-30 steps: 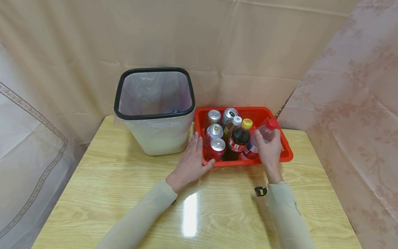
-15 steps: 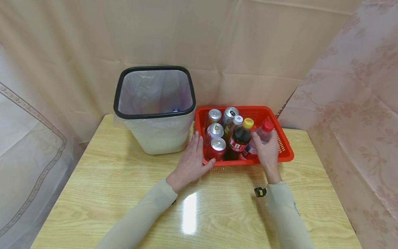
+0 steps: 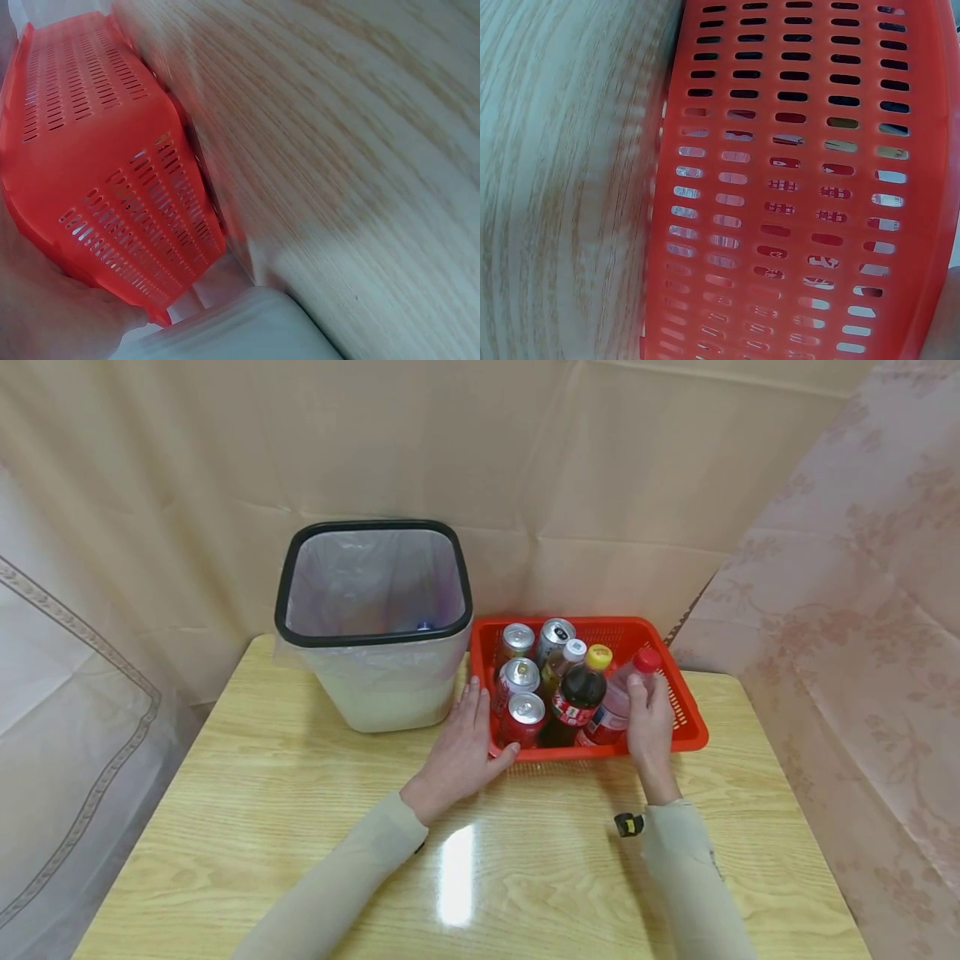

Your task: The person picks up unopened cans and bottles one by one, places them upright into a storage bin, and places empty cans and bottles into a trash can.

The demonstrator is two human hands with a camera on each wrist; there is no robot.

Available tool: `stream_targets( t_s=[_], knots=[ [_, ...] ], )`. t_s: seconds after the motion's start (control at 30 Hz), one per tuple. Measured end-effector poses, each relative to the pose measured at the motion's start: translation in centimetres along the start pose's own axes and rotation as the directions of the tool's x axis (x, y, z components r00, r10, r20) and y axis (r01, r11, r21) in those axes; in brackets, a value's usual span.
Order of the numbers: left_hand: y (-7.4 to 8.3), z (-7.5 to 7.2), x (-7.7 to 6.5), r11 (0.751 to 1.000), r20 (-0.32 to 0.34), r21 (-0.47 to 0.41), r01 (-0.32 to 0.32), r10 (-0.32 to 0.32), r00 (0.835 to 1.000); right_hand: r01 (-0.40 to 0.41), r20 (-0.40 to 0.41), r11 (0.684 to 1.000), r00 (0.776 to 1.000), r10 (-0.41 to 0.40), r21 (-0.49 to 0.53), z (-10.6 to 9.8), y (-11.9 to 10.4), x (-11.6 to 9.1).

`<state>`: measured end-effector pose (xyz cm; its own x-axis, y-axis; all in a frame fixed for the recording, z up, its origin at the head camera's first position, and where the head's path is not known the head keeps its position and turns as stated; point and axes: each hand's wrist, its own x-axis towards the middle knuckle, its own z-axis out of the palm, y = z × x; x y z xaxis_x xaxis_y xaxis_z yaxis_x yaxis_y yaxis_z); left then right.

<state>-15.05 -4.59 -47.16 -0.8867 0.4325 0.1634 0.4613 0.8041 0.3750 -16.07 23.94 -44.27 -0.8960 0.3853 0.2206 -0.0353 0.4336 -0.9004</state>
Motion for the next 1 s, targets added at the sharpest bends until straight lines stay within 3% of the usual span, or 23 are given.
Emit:
stream_targets(
  t_s=[0.37, 0.67, 0.87, 1.0],
  knots=[
    [-0.5, 0.1, 0.2, 0.999, -0.007, -0.041, 0.007, -0.007, 1.000, 0.042, -0.041, 0.999, 0.998, -0.043, -0.008, -0.6, -0.1, 0.1],
    [-1.7, -0.6, 0.5, 0.997, 0.034, -0.046, 0.056, -0.054, 0.998, 0.201, -0.038, 0.978, 0.978, -0.203, -0.048, -1.6, 0.1, -0.3],
    [-3.0, -0.9, -0.8, 0.998, 0.028, -0.058, -0.003, 0.004, 1.000, 0.267, 0.025, 0.956, 0.964, -0.266, -0.122, -2.9, 0.3, -1.0],
    [-4.0, -1.4, -2.1, 0.998, 0.039, -0.045, -0.053, 0.055, 0.998, 0.322, 0.059, 0.924, 0.947, -0.316, -0.206, -3.8, 0.6, -1.5]
  ],
)
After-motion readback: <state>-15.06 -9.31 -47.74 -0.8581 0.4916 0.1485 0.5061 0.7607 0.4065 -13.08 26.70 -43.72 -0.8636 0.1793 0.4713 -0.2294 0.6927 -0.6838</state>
